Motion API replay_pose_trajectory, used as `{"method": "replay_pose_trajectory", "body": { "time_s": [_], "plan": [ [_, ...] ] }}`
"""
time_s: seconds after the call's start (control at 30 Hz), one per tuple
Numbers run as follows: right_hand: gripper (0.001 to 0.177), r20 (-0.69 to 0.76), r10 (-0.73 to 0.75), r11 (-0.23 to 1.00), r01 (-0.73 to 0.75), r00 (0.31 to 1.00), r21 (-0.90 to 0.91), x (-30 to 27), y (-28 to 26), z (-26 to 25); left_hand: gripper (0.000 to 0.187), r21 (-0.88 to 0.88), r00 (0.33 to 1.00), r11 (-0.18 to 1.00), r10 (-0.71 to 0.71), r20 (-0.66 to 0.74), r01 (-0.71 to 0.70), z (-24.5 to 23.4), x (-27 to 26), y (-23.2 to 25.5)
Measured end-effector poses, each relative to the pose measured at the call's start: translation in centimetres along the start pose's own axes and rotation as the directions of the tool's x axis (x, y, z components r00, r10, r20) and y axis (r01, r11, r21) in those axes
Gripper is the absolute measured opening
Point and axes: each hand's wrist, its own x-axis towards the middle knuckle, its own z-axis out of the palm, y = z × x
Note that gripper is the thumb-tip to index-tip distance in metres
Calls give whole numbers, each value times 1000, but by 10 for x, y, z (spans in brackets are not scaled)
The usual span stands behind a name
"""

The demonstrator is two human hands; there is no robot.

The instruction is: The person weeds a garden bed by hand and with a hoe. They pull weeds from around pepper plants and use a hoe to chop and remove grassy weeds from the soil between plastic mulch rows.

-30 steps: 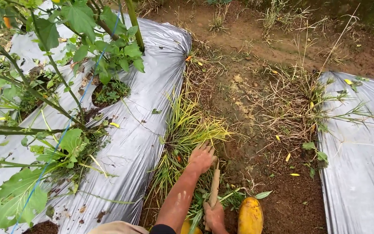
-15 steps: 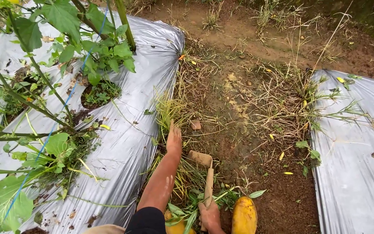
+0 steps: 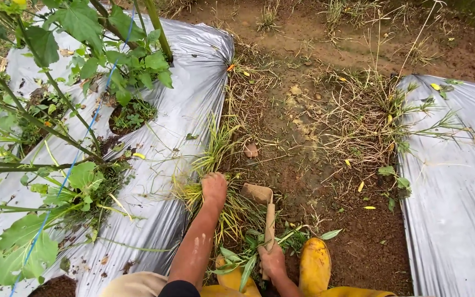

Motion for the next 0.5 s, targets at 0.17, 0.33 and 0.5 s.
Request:
{"method": "replay_pose_trajectory", "body": {
  "time_s": [0.17, 0.33, 0.5],
  "plan": [
    [19, -57, 23, 997, -27, 998, -67, -11, -9, 3, 73, -91, 998, 994, -69, 4, 69, 22, -16, 14],
    [42, -180, -8, 993, -13, 984, -116, -7, -42, 14, 67, -256, 989, 961, -128, -70, 106, 35, -32, 19],
    [20, -211, -346, 931, 305, 914, -202, 17, -91, 9, 60, -338, 988, 932, -154, -32, 134, 36, -42, 26]
  ]
}}
